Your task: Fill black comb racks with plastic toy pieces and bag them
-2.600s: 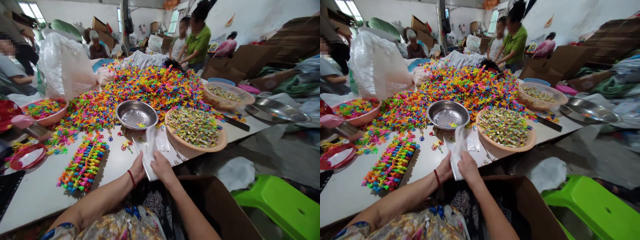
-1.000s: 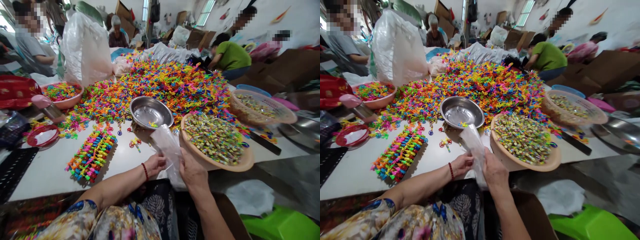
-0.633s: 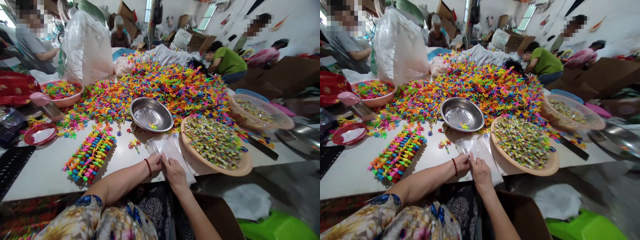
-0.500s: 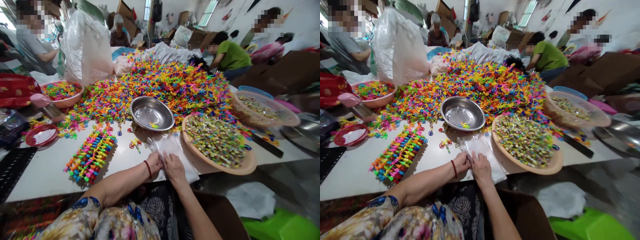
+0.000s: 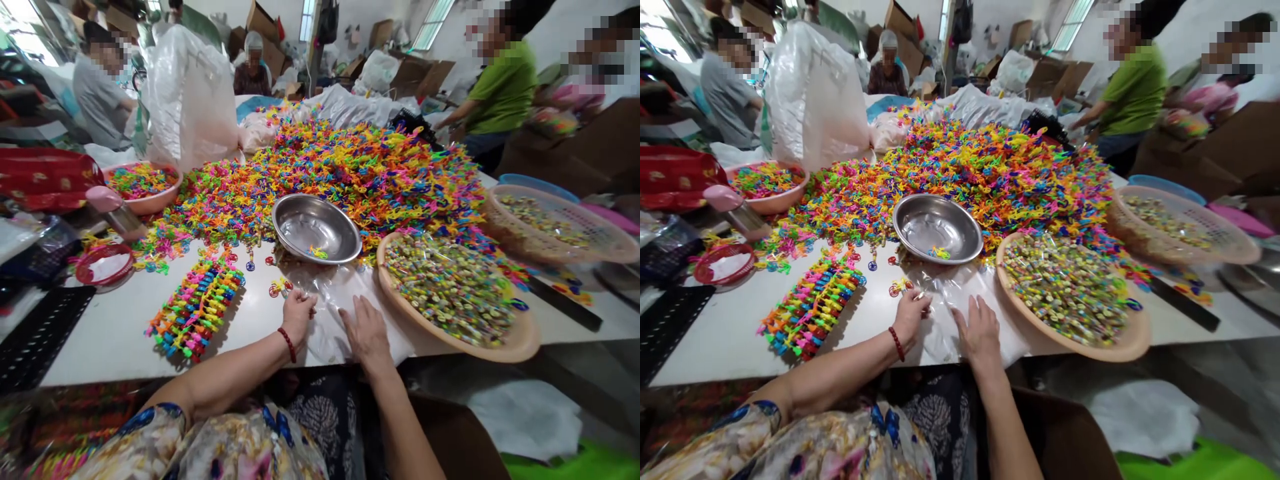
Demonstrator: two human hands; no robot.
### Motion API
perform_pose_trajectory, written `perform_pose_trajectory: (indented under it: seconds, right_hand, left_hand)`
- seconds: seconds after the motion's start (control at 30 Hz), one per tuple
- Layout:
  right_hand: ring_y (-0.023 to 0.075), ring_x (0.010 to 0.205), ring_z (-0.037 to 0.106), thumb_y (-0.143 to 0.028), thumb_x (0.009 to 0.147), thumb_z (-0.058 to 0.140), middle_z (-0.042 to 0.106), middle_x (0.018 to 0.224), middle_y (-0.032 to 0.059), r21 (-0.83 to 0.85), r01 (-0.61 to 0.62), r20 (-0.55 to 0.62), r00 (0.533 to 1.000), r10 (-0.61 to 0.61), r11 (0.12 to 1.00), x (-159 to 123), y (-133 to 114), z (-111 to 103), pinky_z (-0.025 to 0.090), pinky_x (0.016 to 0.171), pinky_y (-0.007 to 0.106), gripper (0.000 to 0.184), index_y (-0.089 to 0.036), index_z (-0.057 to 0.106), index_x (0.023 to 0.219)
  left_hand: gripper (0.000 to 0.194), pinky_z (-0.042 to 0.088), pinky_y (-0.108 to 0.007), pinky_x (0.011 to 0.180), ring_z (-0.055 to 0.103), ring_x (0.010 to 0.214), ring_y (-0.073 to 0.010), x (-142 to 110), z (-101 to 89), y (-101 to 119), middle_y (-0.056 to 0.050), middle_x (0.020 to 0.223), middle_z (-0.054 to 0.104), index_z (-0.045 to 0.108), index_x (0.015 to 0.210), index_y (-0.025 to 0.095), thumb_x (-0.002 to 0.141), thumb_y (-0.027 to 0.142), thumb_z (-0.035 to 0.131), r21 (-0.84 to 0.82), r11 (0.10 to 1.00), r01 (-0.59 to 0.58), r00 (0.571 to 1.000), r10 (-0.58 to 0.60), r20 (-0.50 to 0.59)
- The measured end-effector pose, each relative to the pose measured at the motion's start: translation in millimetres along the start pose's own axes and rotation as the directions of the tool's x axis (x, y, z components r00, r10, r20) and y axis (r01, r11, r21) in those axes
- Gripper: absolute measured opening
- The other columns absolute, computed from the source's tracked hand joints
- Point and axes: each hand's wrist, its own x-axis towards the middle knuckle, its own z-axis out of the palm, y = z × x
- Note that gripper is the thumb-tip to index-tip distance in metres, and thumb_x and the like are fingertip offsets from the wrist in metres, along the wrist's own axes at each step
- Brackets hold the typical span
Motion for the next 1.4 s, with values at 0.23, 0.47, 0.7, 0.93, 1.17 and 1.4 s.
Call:
perform_pose_trajectory:
  seconds: [0.23, 0.47, 0.7, 0.93, 1.17, 1.4]
  right_hand:
    - [0.0293, 0.107, 0.056, -0.056, 0.094, 0.048, 0.060, 0.115, 0.0190, 0.246, 0.131, -0.146, 0.984, -0.097, 0.960, -26, -58, -32, 0.049, 0.091, 0.044, 0.059, -0.012, 0.047, 0.133]
    - [0.0232, 0.079, 0.058, -0.024, 0.095, 0.035, 0.062, 0.085, 0.0112, 0.014, -0.069, -0.190, 0.979, 0.070, 0.998, 17, -35, -47, 0.043, 0.067, 0.032, 0.029, -0.014, 0.063, 0.099]
    - [0.0172, 0.065, 0.053, -0.024, 0.095, 0.046, 0.066, 0.081, 0.0095, -0.365, -0.117, -0.197, 0.979, 0.046, 0.924, 88, -15, -129, 0.027, 0.056, 0.029, 0.023, -0.013, 0.066, 0.097]
    - [0.0138, 0.058, 0.050, -0.031, 0.097, 0.047, 0.067, 0.082, 0.0065, -0.525, -0.005, -0.139, 0.987, -0.081, 0.851, 145, -19, -174, 0.019, 0.053, 0.029, 0.025, -0.017, 0.066, 0.090]
    - [0.0115, 0.050, 0.043, -0.032, 0.093, 0.052, 0.063, 0.075, 0.0044, -0.537, -0.024, -0.364, 0.908, -0.206, 0.844, 152, -44, -195, 0.016, 0.050, 0.027, 0.020, -0.018, 0.061, 0.083]
    - [0.0148, 0.051, 0.050, -0.029, 0.094, 0.045, 0.056, 0.062, 0.0044, -0.305, -0.033, -0.321, 0.944, -0.071, 0.952, 131, -112, -115, 0.021, 0.051, 0.028, 0.023, -0.016, 0.056, 0.079]
  left_hand:
    - [0.033, 0.038, -0.024, 0.053, 0.055, 0.052, -0.0103, -12, 7.8, 42, -0.003, 0.062, 0.063, 0.060, 0.067, 0.013, 0.067, 0.043, 0.075, 0.191, 0.975, 0.114, 0.922, -0.175, 0.346]
    - [0.021, 0.047, -0.030, 0.089, 0.063, 0.100, -0.0192, -20, 39.6, 73, -0.006, 0.099, 0.071, 0.071, 0.084, 0.017, 0.086, 0.035, 0.062, 0.499, 0.599, -0.627, 0.704, 0.161, 0.692]
    - [0.032, 0.049, -0.031, 0.078, 0.062, 0.094, -0.0216, -12, 71.9, 131, -0.011, 0.105, 0.064, 0.062, 0.110, 0.016, 0.095, 0.042, 0.051, 0.646, -0.162, -0.746, 0.531, 0.441, 0.724]
    - [0.021, 0.045, -0.033, 0.082, 0.057, 0.106, -0.0272, 14, 122.8, 181, -0.016, 0.112, 0.061, 0.066, 0.104, 0.014, 0.090, 0.028, 0.056, 0.670, -0.285, -0.686, 0.502, 0.481, 0.719]
    - [0.025, 0.040, -0.030, 0.070, 0.062, 0.073, -0.0224, 14, 115.7, 243, -0.010, 0.074, 0.065, 0.065, 0.101, 0.016, 0.096, 0.030, 0.045, 0.640, -0.047, -0.767, 0.429, 0.705, 0.565]
    - [0.013, 0.037, -0.026, 0.070, 0.055, 0.070, -0.0175, 27, -12.0, 288, -0.003, 0.070, 0.059, 0.062, 0.094, 0.019, 0.093, 0.029, 0.054, 0.654, 0.175, -0.736, 0.534, 0.743, 0.403]
